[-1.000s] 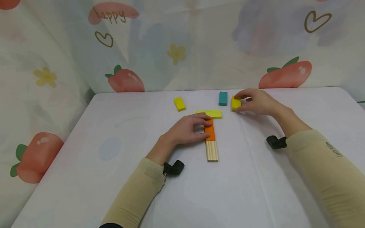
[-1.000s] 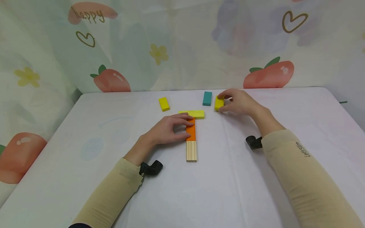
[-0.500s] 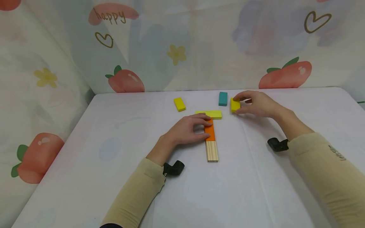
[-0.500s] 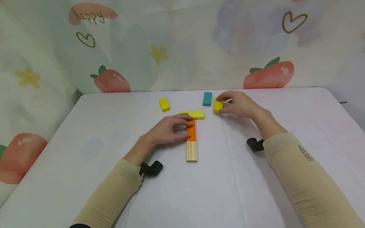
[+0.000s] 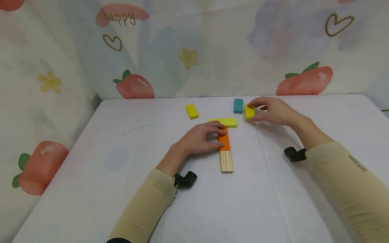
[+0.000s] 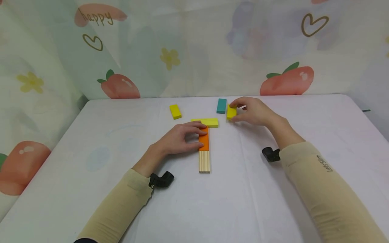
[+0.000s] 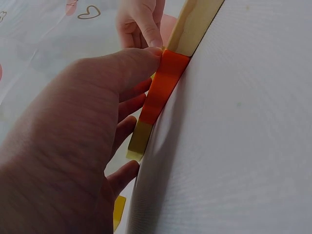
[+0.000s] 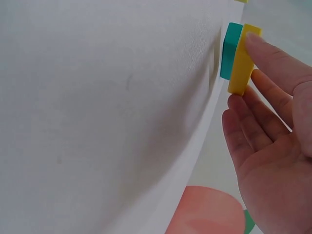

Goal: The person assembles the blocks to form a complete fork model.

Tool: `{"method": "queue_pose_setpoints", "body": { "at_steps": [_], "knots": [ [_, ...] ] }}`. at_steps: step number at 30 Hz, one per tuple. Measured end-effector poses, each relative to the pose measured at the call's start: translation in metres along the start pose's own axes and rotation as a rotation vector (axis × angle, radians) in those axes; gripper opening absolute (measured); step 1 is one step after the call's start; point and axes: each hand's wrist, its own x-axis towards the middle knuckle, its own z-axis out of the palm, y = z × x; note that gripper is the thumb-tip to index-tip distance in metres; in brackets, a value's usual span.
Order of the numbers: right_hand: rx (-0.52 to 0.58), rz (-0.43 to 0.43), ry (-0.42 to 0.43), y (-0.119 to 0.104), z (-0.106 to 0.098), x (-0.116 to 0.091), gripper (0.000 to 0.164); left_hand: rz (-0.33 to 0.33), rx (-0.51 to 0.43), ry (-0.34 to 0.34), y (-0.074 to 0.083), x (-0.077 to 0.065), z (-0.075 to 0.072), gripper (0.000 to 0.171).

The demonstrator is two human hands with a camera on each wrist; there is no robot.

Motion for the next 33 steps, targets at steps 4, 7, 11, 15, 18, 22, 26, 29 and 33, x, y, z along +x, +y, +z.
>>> {"method": "queue_pose_setpoints", "body": {
  "at_steps": [4,7,11,15,18,22,26,29,33],
  "knots": [
    [0.004,0.010,-0.002,0.0002,-0.0009,0.0018,0.055,0.001,0.003,-0.006,0.0004,0.0002,-0.0004,0.035],
    [0.008,0.012,-0.004,0.0004,-0.0006,0.0037,0.055,-0.003,0.005,-0.011,0.0010,0.0003,-0.0006,0.035],
    [0.014,0.008,-0.011,0.0016,0.0010,0.0061,0.055,0.004,0.009,-0.011,0.0012,0.0009,-0.0006,0.035],
    [0.022,0.001,-0.019,0.0027,0.0026,0.0073,0.055,0.007,0.011,-0.013,0.0013,0.0012,-0.0004,0.035],
    [0.022,0.004,-0.017,0.0035,0.0030,0.0074,0.055,0.005,0.008,-0.013,0.0014,0.0011,-0.0005,0.035],
    [0.016,0.003,-0.008,0.0047,0.0032,0.0066,0.055,0.009,0.004,-0.006,0.0010,0.0010,-0.0006,0.035],
    [0.011,0.000,-0.001,0.0063,0.0036,0.0061,0.054,0.006,0.000,-0.006,0.0005,0.0007,-0.0003,0.035],
    [0.012,0.000,0.000,0.0074,0.0044,0.0063,0.054,0.001,0.000,-0.008,0.0004,0.0004,-0.0002,0.035],
    [0.019,0.002,-0.001,0.0083,0.0051,0.0070,0.054,-0.001,0.004,-0.007,0.0006,0.0003,-0.0006,0.035]
  ]
}}
